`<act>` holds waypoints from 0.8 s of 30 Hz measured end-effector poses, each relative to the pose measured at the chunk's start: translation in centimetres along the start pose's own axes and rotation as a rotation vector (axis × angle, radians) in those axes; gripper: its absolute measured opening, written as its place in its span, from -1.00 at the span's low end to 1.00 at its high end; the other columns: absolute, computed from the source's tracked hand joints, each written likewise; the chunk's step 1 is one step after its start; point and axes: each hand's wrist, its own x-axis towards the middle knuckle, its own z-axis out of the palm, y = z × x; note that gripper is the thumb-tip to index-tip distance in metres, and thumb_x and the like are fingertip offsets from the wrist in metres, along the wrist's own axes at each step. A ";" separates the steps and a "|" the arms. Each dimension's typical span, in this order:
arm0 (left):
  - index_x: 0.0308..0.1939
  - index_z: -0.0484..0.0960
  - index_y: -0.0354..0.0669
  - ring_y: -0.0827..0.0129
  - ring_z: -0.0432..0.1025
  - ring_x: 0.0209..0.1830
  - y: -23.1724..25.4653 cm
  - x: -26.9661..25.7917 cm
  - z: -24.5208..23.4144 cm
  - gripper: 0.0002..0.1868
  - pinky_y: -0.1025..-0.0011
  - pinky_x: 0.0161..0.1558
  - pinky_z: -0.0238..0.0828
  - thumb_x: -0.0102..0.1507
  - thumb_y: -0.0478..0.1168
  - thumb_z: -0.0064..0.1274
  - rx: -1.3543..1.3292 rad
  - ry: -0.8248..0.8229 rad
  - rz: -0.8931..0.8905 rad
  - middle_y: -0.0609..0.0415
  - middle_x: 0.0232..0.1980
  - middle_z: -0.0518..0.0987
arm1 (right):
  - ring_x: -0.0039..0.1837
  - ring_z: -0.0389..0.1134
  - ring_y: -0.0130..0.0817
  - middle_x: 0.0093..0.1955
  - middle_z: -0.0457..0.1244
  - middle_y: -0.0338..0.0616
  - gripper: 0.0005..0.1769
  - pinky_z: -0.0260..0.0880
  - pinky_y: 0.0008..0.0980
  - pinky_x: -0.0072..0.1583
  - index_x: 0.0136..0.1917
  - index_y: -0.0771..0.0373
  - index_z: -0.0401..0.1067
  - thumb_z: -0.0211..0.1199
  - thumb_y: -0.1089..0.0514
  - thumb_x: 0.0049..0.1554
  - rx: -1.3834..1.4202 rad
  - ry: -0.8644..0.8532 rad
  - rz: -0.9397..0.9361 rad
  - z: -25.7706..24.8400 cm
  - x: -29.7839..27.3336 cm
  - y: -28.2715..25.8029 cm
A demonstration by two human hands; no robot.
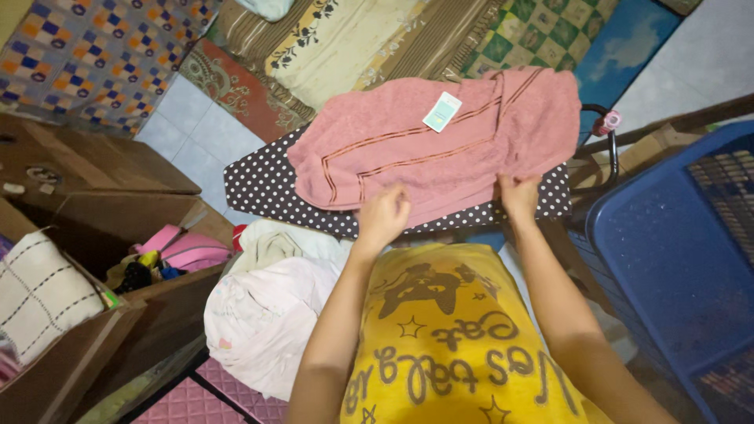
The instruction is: The person folds a pink towel on a polka-dotted ironing board. They smooth and align the towel, fold it multiple times into a compact rectangle, and place it into a blue laundry basket.
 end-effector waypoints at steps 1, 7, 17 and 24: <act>-0.32 0.62 -0.12 -0.04 0.54 -0.37 -0.6 0.2 1.7 -0.83 0.07 -0.31 0.43 0.19 -0.11 0.11 0.070 -0.061 -0.016 -0.13 -0.35 0.64 | -0.21 0.42 -0.27 -0.23 0.38 -0.02 -0.45 0.44 -0.29 -0.14 -0.02 0.44 0.34 0.50 -0.06 0.06 0.030 0.081 0.039 0.0 0.9 0.9; -0.16 0.53 -0.16 -0.06 0.54 -0.45 -5.1 -0.2 7.8 -0.69 0.05 -0.41 0.46 0.14 -0.07 0.18 0.352 -0.197 0.206 -0.13 -0.33 0.62 | -0.34 0.40 -0.40 -0.26 0.38 -0.04 -0.71 0.44 -0.32 -0.28 -0.03 0.43 0.37 0.39 0.17 0.18 0.336 -0.177 0.171 1.4 2.8 2.1; -0.24 0.54 -0.14 0.00 0.55 -0.45 -8.2 -1.1 10.2 -0.87 0.09 -0.43 0.48 0.15 -0.24 0.07 0.375 -0.233 0.304 -0.09 -0.33 0.62 | -0.34 0.34 -0.43 -0.24 0.31 -0.13 -0.67 0.39 -0.43 -0.31 0.09 0.35 0.28 0.34 0.38 0.10 0.467 -0.225 0.128 0.5 3.0 4.7; -0.22 0.54 -0.16 0.00 0.55 -0.45 -7.5 -2.2 11.7 -0.81 0.07 -0.43 0.48 0.10 -0.24 0.09 0.369 -0.284 0.314 -0.12 -0.32 0.62 | -0.32 0.36 -0.44 -0.25 0.30 -0.14 -0.63 0.40 -0.45 -0.29 0.08 0.36 0.27 0.37 0.38 0.07 0.379 -0.110 0.135 0.1 1.4 7.9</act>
